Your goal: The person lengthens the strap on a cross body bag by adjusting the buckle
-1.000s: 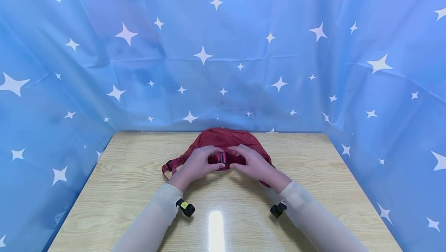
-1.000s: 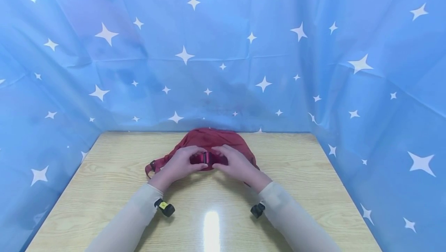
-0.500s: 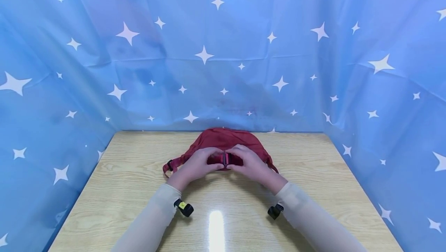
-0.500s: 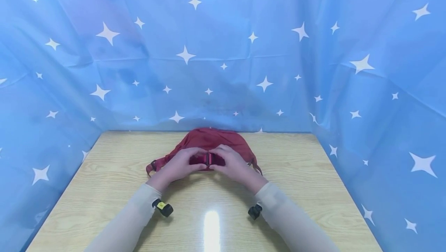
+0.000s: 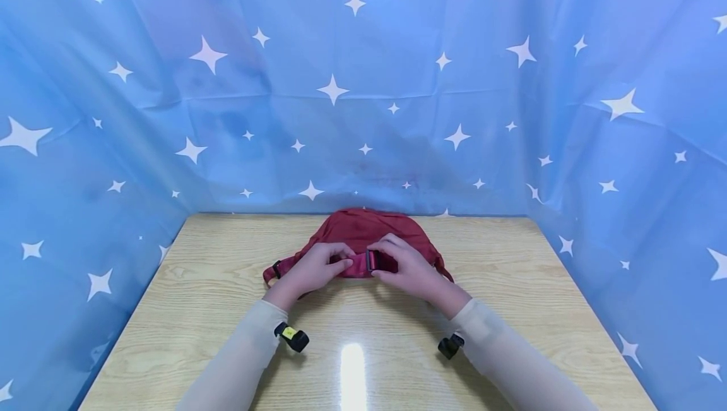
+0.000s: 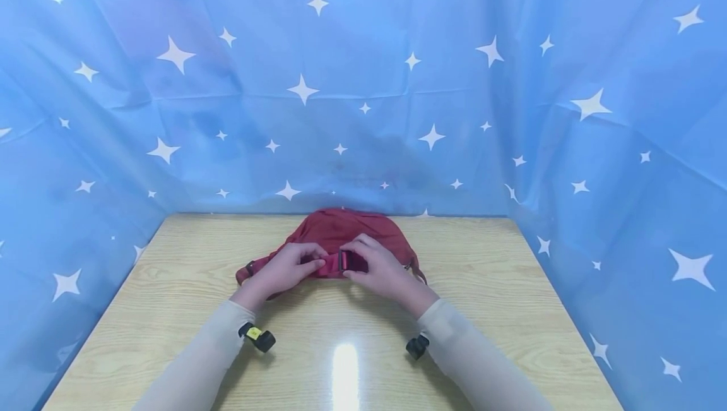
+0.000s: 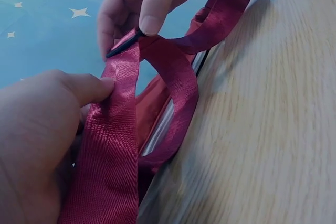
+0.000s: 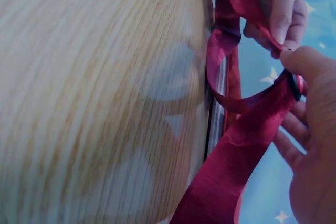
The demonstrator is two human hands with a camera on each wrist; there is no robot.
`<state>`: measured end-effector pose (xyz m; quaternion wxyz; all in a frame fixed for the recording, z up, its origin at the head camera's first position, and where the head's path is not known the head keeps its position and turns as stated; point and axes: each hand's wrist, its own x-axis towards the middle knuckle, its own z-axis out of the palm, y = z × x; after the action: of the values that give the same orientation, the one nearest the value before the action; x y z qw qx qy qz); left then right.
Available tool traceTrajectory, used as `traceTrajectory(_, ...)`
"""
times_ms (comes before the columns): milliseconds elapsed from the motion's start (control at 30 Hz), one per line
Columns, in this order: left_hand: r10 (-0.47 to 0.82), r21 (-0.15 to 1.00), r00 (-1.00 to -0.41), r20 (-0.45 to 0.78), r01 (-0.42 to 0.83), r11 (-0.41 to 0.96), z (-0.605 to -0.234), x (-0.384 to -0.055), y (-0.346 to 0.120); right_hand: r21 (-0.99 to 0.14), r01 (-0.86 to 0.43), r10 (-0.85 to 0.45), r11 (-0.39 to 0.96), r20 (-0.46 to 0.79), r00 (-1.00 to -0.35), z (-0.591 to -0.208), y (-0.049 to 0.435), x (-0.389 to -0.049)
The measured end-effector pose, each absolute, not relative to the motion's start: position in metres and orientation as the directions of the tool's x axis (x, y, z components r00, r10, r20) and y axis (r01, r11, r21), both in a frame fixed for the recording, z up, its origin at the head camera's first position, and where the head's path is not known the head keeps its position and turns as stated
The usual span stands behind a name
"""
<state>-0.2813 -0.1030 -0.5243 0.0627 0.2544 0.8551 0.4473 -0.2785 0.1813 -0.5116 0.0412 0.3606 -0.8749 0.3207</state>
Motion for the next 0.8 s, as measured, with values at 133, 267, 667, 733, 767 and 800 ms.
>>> traceTrajectory(133,0.495,0.804,-0.861,0.115,0.373,0.463,-0.521,-0.282,-0.102,-0.542,-0.661,-0.613,0.519,0.303,-0.730,-0.509,0.182,-0.278)
traceTrajectory(267,0.492,0.801,-0.864,0.108,0.368,0.471,-0.520,-0.283,-0.099,-0.537,-0.682,-0.628,0.496,0.320,-0.709,-0.507,0.183,-0.277)
traceTrajectory(667,0.524,0.791,-0.841,0.138,0.412,0.453,-0.519,-0.287,-0.087,-0.522,-0.676,-0.638,0.520,0.289,-0.714,-0.508,0.177,-0.278)
traceTrajectory(733,0.526,0.794,-0.840,0.135,0.409,0.449,-0.518,-0.287,-0.086,-0.518,-0.680,-0.636,0.520,0.297,-0.712,-0.508,0.176,-0.278)
traceTrajectory(767,0.527,0.794,-0.839,0.134,0.409,0.450,-0.518,-0.288,-0.086,-0.517,-0.682,-0.634,0.517,0.304,-0.711,-0.508,0.176,-0.278)
traceTrajectory(800,0.525,0.794,-0.841,0.128,0.404,0.453,-0.518,-0.288,-0.086,-0.516,-0.684,-0.633,0.516,0.309,-0.710,-0.508,0.177,-0.278)
